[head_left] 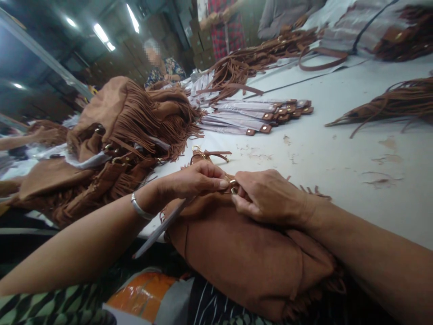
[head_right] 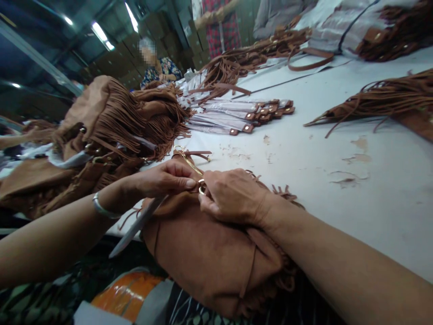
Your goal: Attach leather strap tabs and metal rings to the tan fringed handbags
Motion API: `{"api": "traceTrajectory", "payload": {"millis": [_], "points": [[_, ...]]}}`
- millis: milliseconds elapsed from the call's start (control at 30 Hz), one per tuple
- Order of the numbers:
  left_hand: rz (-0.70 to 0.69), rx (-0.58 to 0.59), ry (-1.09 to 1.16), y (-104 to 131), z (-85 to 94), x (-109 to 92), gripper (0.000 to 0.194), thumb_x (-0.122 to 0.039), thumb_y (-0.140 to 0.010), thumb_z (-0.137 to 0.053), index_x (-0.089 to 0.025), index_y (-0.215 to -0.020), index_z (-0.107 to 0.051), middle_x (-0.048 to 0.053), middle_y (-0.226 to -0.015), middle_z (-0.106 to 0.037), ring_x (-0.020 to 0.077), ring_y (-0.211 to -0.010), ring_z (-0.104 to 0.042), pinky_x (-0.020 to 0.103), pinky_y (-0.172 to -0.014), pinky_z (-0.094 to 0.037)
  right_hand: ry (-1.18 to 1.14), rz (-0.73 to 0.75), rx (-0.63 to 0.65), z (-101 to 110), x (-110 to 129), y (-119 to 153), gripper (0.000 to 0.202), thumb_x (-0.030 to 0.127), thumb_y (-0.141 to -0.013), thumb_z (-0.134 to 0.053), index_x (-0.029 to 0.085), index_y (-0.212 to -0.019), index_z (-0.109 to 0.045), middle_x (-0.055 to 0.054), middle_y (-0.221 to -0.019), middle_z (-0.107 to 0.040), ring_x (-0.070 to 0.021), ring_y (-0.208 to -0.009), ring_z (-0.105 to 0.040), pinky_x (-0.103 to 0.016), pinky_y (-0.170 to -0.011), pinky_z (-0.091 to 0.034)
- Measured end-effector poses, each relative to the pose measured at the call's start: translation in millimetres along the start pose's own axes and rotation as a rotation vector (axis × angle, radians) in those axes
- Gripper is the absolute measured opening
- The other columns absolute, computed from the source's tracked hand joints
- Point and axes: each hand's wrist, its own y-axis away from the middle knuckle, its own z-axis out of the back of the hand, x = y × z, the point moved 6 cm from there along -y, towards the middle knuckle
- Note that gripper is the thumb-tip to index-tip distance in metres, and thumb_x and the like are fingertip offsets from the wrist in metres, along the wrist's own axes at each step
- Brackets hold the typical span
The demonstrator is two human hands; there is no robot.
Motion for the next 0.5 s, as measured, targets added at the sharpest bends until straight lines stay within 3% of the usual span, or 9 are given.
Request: {"api": "traceTrajectory", "payload": {"millis": [67, 133, 233, 333, 500], "points": [[0.014, -0.058, 0.023, 1.9, 2.9, 1.6, 0.029, -0.039, -0.081, -0.057, -0.013, -0.069, -0.055, -0.007, -0.05, -0.032, 0.0033, -0.042, -0.02, 0.019, -0.039, -0.012, 0.056, -0.108, -0.104, 1.2, -5.6, 0.7, 0.029, 0.045, -0.084, -0.046, 0.017, -0.087, -0.055, -0.006, -0.079, -0.064, -0.019, -0.064, -0.057, -0.027, -0.056, -0.032], [0.022, -0.085, 0.021, 2.8, 3.0, 1.6, 0.029, -0.039, -0.082, -0.055, -0.013, -0.07, -0.054, -0.008, -0.05, -0.029, 0.0033, -0.041, -0.018, 0.02, -0.039, -0.01, 0.08, -0.166, -0.114, -0.1, -7.2, 0.7, 0.031, 0.048, -0.085, -0.045, 0.018, -0.085, -0.054, -0.006, -0.081, -0.064, -0.0201, -0.065, -0.058, -0.028, -0.056, -0.031], [-0.039, -0.131, -0.067, 0.0, 3.2, -3.3, 0.029, -0.038, -0.084, -0.053, -0.011, -0.072, -0.058, -0.005, -0.055, -0.042, 0.004, -0.046, -0.03, 0.018, -0.044, -0.023, 0.076, -0.15, -0.02, -2.7, -3.4, -1.3, 0.028, 0.044, -0.087, -0.045, 0.017, -0.09, -0.055, -0.006, -0.081, -0.064, -0.0211, -0.067, -0.06, -0.029, -0.056, -0.032], [-0.108, -0.173, -0.121, -5.2, 4.1, -8.0, 0.03, -0.033, -0.084, -0.05, -0.01, -0.067, -0.059, 0.0, -0.064, -0.054, 0.0072, -0.059, -0.045, 0.02, -0.058, -0.037, 0.061, -0.095, 0.088, -4.8, 1.0, -2.5, 0.027, 0.041, -0.088, -0.045, 0.017, -0.096, -0.055, -0.007, -0.082, -0.065, -0.0208, -0.071, -0.062, -0.029, -0.057, -0.034], [-0.096, -0.143, -0.113, -12.3, 2.4, -2.9, 0.029, -0.034, -0.084, -0.051, -0.01, -0.068, -0.059, 0.003, -0.068, -0.059, 0.0096, -0.063, -0.051, 0.023, -0.063, -0.041, 0.011, -0.067, 0.142, -8.9, -2.1, -1.2, 0.032, 0.044, -0.088, -0.041, 0.017, -0.099, -0.055, -0.005, -0.077, -0.066, -0.0197, -0.065, -0.061, -0.028, -0.056, -0.034]]}}
